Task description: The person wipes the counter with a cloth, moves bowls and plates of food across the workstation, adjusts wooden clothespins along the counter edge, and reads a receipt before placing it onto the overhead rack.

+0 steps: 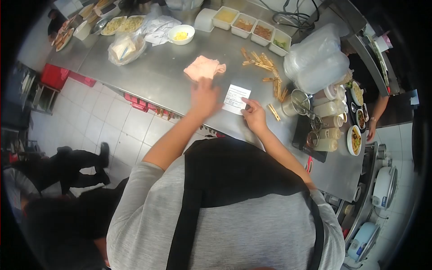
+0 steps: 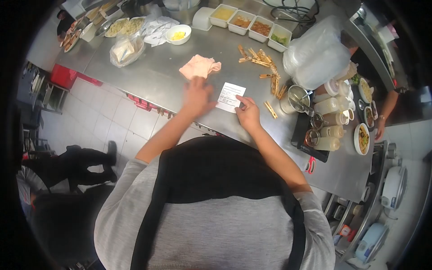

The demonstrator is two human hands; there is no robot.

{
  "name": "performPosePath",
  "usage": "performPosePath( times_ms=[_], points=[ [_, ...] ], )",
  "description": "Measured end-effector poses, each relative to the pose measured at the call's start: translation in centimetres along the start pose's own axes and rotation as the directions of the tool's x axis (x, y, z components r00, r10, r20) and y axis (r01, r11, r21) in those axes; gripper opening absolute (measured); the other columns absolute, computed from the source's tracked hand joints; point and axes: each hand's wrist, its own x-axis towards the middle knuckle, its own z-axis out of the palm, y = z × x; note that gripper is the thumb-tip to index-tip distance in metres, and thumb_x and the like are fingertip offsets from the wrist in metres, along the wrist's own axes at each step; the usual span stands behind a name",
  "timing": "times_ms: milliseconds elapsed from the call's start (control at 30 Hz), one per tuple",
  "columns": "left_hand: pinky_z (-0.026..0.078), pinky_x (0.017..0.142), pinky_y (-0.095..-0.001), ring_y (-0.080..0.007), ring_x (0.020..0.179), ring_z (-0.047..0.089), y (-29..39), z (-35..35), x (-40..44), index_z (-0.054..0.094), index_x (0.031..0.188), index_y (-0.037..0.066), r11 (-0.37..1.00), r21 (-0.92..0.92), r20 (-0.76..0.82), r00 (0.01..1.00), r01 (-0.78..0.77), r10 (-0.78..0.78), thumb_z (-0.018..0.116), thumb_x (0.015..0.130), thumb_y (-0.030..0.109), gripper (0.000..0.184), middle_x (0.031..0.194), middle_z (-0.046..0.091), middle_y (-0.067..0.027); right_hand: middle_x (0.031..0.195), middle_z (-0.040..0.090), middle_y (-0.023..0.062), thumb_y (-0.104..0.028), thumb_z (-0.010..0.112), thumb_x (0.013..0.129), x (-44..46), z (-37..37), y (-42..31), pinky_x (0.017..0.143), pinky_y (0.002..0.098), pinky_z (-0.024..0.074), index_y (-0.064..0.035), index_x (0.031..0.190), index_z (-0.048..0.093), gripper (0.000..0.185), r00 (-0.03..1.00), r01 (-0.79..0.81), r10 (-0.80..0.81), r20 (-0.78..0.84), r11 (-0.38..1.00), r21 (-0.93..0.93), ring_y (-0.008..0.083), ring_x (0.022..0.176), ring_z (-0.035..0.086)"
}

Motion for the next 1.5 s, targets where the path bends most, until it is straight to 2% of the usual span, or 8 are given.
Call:
performPosePath(
  times_ms=[133,300,533,667,867,1100,1233,1500],
  points=[
    [0.032,0.096,-0.0489,-0.031,0.119,0.039,-6.5,-2.2,0.5,0.058,0.103,0.011,0.987,-0.013,-0.126,0.979,0.159,-0.16,0.075,0.065,0.033,0.047,0.119,0.047,-0.0124,0.102,0.059,0.0132,0.002,0.061,0.072,1.1,-1.5,-2.7,0.069,0.0313,0.0492,-0.0086,0.105,0.065,0.035,0.989,0.147,-0.142,0.044,0.975,-0.167,0.0234,0.075,0.06],
    [0.03,0.098,-0.0507,-0.036,0.119,0.038,-9.1,1.9,-2.0,0.05,0.114,0.007,0.949,-0.207,-0.235,0.93,0.238,-0.284,0.072,0.07,0.03,0.054,0.124,0.043,-0.0175,0.091,0.062,0.0093,0.007,0.054,0.063,7.0,-12.0,-19.2,0.075,0.0373,0.0495,-0.0095,0.084,0.063,0.028,0.511,0.817,-0.845,0.161,0.418,-0.398,0.03,0.086,0.06],
    [0.027,0.099,-0.0498,-0.0332,0.12,0.038,-8.3,1.1,-2.5,0.054,0.106,0.007,0.966,-0.215,-0.281,0.938,0.145,-0.203,0.069,0.071,0.028,0.044,0.116,0.049,-0.0133,0.077,0.061,0.0074,0.011,0.052,0.069,18.1,-29.6,-40.0,0.067,0.0279,0.0484,-0.004,0.079,0.06,0.02,0.016,0.724,-0.967,-0.253,0.186,-0.664,0.0147,0.072,0.06],
    [0.027,0.099,-0.0485,-0.0327,0.119,0.039,-8.2,0.8,-2.5,0.054,0.105,0.006,0.956,-0.251,-0.283,0.934,0.15,-0.22,0.07,0.07,0.028,0.044,0.116,0.05,-0.0131,0.088,0.062,0.0024,0.003,0.057,0.078,22.9,-37.8,-43.6,0.068,0.0228,0.0437,-0.0028,0.084,0.064,0.011,0.331,0.705,-0.625,-0.707,0.662,-0.255,0.0103,0.079,0.055],
    [0.027,0.099,-0.0482,-0.0325,0.118,0.039,-8.4,0.9,-2.5,0.054,0.105,0.006,0.952,-0.272,-0.308,0.926,0.136,-0.221,0.071,0.069,0.028,0.045,0.115,0.05,-0.013,0.097,0.064,0.0077,0.007,0.058,0.076,23.6,-39.8,-41.0,0.072,0.0222,0.0445,-0.0005,0.106,0.066,0.032,0.422,0.656,-0.498,-0.758,0.744,-0.124,0.0115,0.082,0.056],
    [0.027,0.098,-0.0488,-0.0341,0.118,0.038,-8.4,1.0,-2.5,0.054,0.104,0.006,0.952,-0.28,-0.317,0.923,0.126,-0.216,0.07,0.07,0.027,0.044,0.116,0.05,-0.0137,0.091,0.063,0.008,-0.003,0.065,0.074,25.1,-42.7,-42.3,0.073,0.0276,0.0458,-0.0099,0.092,0.071,0.02,0.222,0.69,-0.632,-0.743,0.64,-0.338,0.0157,0.081,0.057],
    [0.027,0.099,-0.0489,-0.0347,0.118,0.038,-8.5,1.1,-2.6,0.054,0.104,0.005,0.954,-0.264,-0.313,0.923,0.141,-0.223,0.07,0.07,0.027,0.044,0.116,0.05,-0.014,0.098,0.06,0.0114,-0.011,0.065,0.075,21.6,-39.1,-44.6,0.086,0.0373,0.0438,-0.0146,0.088,0.069,0.014,-0.184,-0.048,-0.934,-0.306,0.319,-0.946,0.0297,0.097,0.053],
    [0.03,0.096,-0.0481,-0.0335,0.115,0.041,-8.8,1.3,-2.6,0.054,0.104,0.008,0.958,-0.266,-0.369,0.907,0.106,-0.203,0.07,0.067,0.023,0.043,0.116,0.049,-0.0136,0.112,0.06,0.0091,-0.003,0.053,0.08,23.0,-33.7,-47.9,0.087,0.0368,0.0435,-0.008,0.105,0.063,0.027,0.095,0.077,-0.995,0.036,-0.029,-0.997,0.0276,0.103,0.054]
  ],
)
